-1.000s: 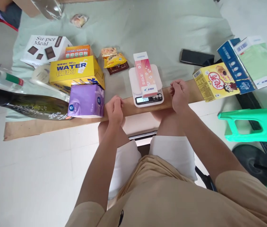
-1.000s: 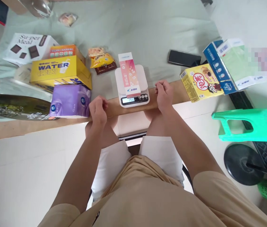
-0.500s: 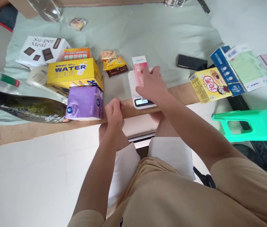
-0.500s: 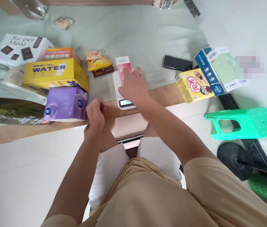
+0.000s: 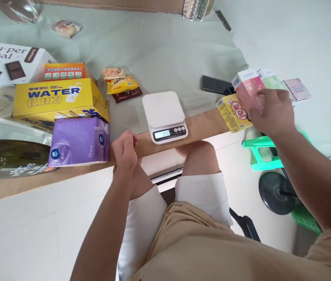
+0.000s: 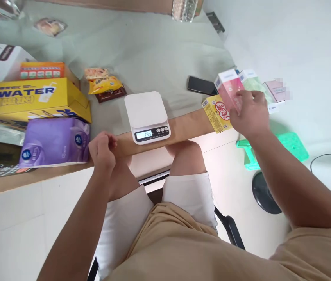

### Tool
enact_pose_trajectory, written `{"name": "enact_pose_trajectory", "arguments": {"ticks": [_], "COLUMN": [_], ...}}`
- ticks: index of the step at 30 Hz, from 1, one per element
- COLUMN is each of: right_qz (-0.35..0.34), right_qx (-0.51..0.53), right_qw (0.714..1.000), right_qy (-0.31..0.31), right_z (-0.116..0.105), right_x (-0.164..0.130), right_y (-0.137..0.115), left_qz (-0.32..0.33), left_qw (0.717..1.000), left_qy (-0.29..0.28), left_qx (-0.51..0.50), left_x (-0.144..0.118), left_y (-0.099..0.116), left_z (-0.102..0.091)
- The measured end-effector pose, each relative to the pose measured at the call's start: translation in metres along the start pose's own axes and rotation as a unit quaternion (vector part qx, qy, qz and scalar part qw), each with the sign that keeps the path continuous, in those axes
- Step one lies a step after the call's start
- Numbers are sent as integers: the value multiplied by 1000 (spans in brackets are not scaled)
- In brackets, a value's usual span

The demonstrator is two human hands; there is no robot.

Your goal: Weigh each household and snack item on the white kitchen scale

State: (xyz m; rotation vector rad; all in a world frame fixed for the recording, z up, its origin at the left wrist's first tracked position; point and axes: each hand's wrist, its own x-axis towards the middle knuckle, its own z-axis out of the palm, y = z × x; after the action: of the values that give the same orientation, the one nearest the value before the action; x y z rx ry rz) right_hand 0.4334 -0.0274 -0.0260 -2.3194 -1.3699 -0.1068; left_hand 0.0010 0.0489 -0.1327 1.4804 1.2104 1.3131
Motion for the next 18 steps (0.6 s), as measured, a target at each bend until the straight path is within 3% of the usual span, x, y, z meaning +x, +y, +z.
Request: {"name": "enact_pose_trajectory", "arguments": {"ticks": [3,11,15,18], "right_qz": [35,57,5,-76], "right_qx": [-10,-17,0,59], "right_qw": [999,998,999,995], "right_qy": [-5,18,33,38], "right_z": [1,24,19,25], "right_x": [0,-4,-17,-44], "right_y": [13,8,-4,-34], "left_qz": [1,-8,-5,8], "left_qw": [1000,999,999,998], "left_qy": [7,9,5,11], "left_qx": [8,32,47,67], "left_x": [0,-2,-2,-10], "left_y": [1,5,5,8], "left_z": [1,0,3,2]}}
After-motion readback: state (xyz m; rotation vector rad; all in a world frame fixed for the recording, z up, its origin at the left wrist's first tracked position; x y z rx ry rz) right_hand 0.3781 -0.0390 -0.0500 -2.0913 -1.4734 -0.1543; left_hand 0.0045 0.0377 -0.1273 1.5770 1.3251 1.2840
